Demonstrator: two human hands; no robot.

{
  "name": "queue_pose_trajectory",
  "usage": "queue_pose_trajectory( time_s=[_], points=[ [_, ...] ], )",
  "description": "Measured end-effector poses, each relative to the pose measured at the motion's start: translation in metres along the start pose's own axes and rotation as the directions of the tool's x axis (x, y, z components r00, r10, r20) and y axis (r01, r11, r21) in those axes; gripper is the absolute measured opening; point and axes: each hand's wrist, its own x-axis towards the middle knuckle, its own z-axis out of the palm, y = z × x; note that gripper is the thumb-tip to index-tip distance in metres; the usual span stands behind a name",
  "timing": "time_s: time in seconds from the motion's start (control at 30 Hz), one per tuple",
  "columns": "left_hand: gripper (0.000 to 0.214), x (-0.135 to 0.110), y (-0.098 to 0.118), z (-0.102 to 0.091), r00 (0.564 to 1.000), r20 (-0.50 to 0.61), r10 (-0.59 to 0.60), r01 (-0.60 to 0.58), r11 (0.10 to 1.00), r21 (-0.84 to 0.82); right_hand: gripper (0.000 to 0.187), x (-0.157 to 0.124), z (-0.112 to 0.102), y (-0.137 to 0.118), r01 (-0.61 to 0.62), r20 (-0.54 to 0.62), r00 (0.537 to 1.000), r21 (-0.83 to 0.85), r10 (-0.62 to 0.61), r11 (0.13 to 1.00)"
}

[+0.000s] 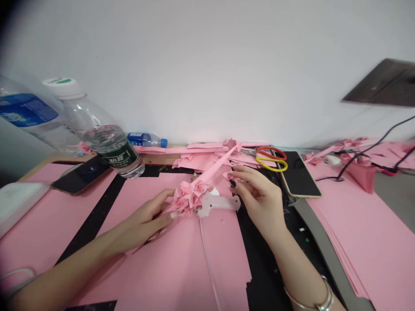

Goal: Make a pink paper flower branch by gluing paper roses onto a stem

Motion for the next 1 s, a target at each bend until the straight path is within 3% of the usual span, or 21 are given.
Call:
queue_pose_trajectory(
  time_s=[0.23, 0.43, 0.57, 0.73, 1.0],
  points=[
    [0.033, -0.002, 0.01, -0.002, 0.997, 0.07, -0.022, 0.012, 0.99, 0.139, 0.023, 0.001, -0.001, -0.004, 0.08, -0.143, 0.987, 0.02, -0.076, 0.997],
    [0.032, -0.002, 0.005, 0.001, 0.999, 0.028, 0.032, -0.037, 0.982, 0.185, 0.02, 0.0, -0.001, -0.002, 0.078, -0.156, 0.985, 0.039, -0.071, 0.996],
    [0.03, -0.003, 0.005, 0.002, 0.999, 0.021, 0.037, -0.041, 0.976, 0.212, 0.018, 0.0, -0.003, -0.005, 0.083, -0.096, 0.992, -0.017, -0.084, 0.996],
    [0.019, -0.002, 0.003, 0.0, 0.996, 0.041, 0.081, -0.089, 0.954, 0.285, 0.021, 0.002, -0.003, -0.013, 0.206, -0.018, 0.977, -0.16, -0.212, 0.965],
    [0.017, 0.0, 0.006, 0.001, 0.976, 0.134, 0.172, -0.206, 0.928, 0.309, 0.026, 0.001, 0.0, -0.019, 0.342, 0.202, 0.931, -0.181, -0.305, 0.922]
  ],
)
